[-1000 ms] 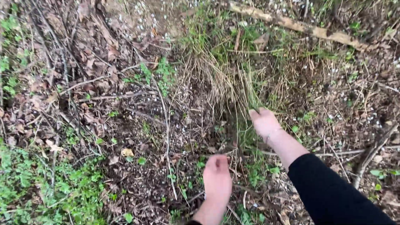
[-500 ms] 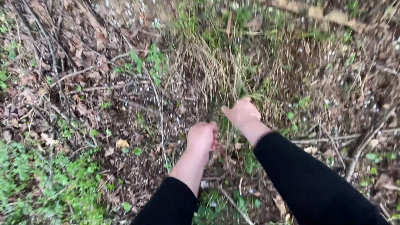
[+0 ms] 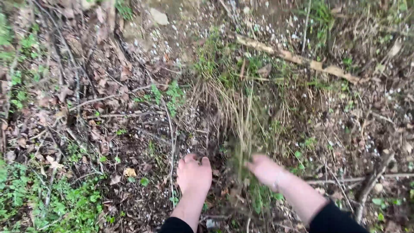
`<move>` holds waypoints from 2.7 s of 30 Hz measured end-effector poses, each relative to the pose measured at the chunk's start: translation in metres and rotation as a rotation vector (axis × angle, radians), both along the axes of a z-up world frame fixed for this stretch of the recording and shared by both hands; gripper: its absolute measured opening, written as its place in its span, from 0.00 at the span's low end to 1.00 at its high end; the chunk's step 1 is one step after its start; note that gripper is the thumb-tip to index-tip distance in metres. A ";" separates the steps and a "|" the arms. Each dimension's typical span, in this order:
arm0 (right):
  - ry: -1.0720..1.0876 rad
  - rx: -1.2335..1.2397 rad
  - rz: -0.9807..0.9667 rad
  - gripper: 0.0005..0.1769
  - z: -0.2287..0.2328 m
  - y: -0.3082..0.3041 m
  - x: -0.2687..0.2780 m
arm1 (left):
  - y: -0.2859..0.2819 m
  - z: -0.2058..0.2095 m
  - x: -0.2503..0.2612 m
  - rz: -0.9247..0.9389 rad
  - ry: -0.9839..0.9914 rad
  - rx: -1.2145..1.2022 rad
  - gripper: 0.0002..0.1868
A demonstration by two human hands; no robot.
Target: The person pulls handfuls of dry grass and small twigs from the forest floor by hand.
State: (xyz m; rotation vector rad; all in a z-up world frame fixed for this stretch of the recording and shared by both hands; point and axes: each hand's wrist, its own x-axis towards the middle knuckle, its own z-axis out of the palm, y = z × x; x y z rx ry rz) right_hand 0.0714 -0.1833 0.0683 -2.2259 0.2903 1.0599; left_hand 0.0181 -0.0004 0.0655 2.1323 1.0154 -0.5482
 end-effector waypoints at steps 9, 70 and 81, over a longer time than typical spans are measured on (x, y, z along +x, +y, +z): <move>-0.441 0.027 0.069 0.44 0.088 0.058 0.068 | 0.006 0.014 0.014 0.166 -0.513 0.046 0.07; -0.854 -0.673 0.987 0.17 -0.091 0.258 0.237 | 0.094 -0.082 -0.095 0.161 -0.537 -0.245 0.10; -0.634 -0.620 0.898 0.25 -0.013 0.234 0.156 | 0.063 -0.047 -0.078 0.224 -0.483 -0.313 0.07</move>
